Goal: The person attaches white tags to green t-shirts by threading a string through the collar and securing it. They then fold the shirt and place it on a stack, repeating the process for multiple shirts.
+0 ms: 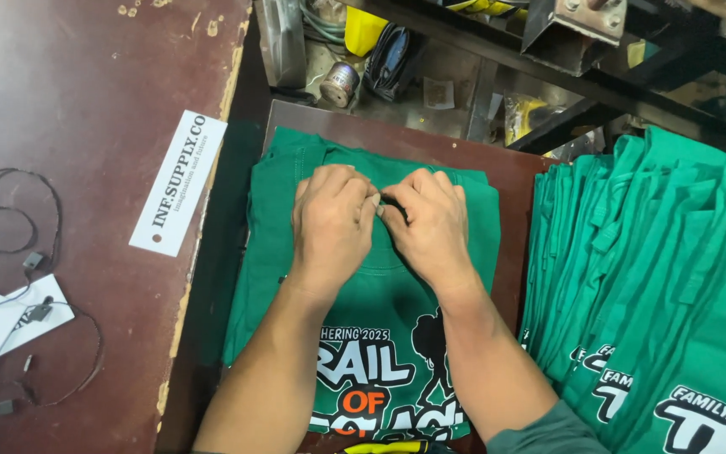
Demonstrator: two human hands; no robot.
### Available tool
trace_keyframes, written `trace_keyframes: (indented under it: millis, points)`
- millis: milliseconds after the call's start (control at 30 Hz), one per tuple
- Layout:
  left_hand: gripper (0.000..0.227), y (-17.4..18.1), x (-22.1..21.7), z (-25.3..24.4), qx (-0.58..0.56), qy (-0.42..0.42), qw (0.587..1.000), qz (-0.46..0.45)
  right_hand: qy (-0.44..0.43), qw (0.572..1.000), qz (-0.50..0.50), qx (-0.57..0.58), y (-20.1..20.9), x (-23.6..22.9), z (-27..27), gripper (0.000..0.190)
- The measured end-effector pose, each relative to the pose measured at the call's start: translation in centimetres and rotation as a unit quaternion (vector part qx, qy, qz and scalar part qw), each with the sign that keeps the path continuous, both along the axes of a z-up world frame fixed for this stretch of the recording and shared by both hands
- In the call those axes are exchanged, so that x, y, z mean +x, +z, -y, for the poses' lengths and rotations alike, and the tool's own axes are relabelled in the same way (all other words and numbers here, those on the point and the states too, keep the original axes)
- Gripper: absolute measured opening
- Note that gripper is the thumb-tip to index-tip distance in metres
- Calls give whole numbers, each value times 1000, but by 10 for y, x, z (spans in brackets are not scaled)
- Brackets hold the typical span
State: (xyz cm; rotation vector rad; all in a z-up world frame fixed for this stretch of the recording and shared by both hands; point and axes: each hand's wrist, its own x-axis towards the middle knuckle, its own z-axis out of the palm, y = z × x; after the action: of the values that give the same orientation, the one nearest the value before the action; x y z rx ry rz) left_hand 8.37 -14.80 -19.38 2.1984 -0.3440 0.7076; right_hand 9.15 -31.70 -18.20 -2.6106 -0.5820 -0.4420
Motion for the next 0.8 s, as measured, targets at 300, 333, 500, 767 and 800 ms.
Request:
trace_keyframes:
  millis: [300,333,500,767,800]
  points:
    - [11,0,3,-3,-44,8,998,-52,-26,999,-11,-16,1,0,-4,8]
    - [11,-1,2,-3,-44,9,998,-53,-26,999,-12,-16,-1,1,-1,8]
    - [9,-3,4,-4,-54,20,996,-71,-60,982,-21,180,7,5,7,16]
    - [11,-2,3,-4,-20,25,997,-64,-18,1000,1,-8,-1,5,-5,18]
    - [12,0,3,-3,-1,27,997,-65,-28,998,13,-51,2,5,-8,17]
